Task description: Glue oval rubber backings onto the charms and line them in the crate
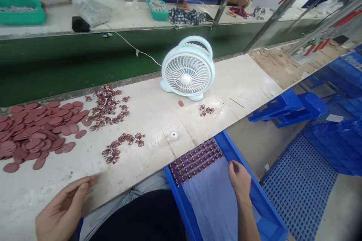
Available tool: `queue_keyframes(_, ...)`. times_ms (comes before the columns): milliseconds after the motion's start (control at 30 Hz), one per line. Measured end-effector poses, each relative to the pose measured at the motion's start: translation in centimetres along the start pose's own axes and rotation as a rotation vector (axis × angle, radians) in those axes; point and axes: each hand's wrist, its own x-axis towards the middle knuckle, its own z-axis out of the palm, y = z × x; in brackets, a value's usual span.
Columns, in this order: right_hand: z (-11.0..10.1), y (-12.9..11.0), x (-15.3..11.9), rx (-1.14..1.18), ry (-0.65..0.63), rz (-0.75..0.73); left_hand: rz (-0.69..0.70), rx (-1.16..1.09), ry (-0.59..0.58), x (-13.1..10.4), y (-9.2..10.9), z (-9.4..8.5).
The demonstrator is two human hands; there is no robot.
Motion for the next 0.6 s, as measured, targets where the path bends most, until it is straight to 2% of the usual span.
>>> queue_keyframes(67,-2.0,1.1,-0.5,-0.032,0.141,0.057,0.082,-0.026,-0.113,-1.6,0.4,0.3)
queue_keyframes(100,-2.9,1.7,-0.5,-0.046,0.195,0.084,0.125,-0.048,-0.212,-2.6,0.6,0.9)
queue_keyframes(133,-3.7,2.3,-0.2,-0.056,0.224,0.105,0.118,-0.099,-0.381,-3.7,0.9,2.0)
queue_keyframes(200,-4.6,3.2,0.9,-0.062,0.200,0.130,-0.041,-0.245,-0.756,-5.6,1.5,5.2)
queue_keyframes(267,-4.5,3.6,2.2,-0.054,0.098,0.137,-0.281,-0.399,-1.048,-6.7,2.0,9.3)
queue_keyframes(367,-3.4,3.5,3.4,-0.043,-0.027,0.152,-0.362,-0.455,-1.115,-7.1,2.0,14.7)
queue_keyframes(433,-2.7,3.2,3.5,-0.038,-0.034,0.166,-0.391,-0.487,-1.127,-6.9,1.5,16.5)
queue_keyframes(500,-2.3,3.0,3.3,-0.028,-0.011,0.168,-0.411,-0.517,-1.122,-6.7,1.0,17.1)
queue_keyframes(600,-2.0,2.6,3.2,-0.013,0.014,0.138,-0.421,-0.554,-1.091,-6.5,0.5,16.7)
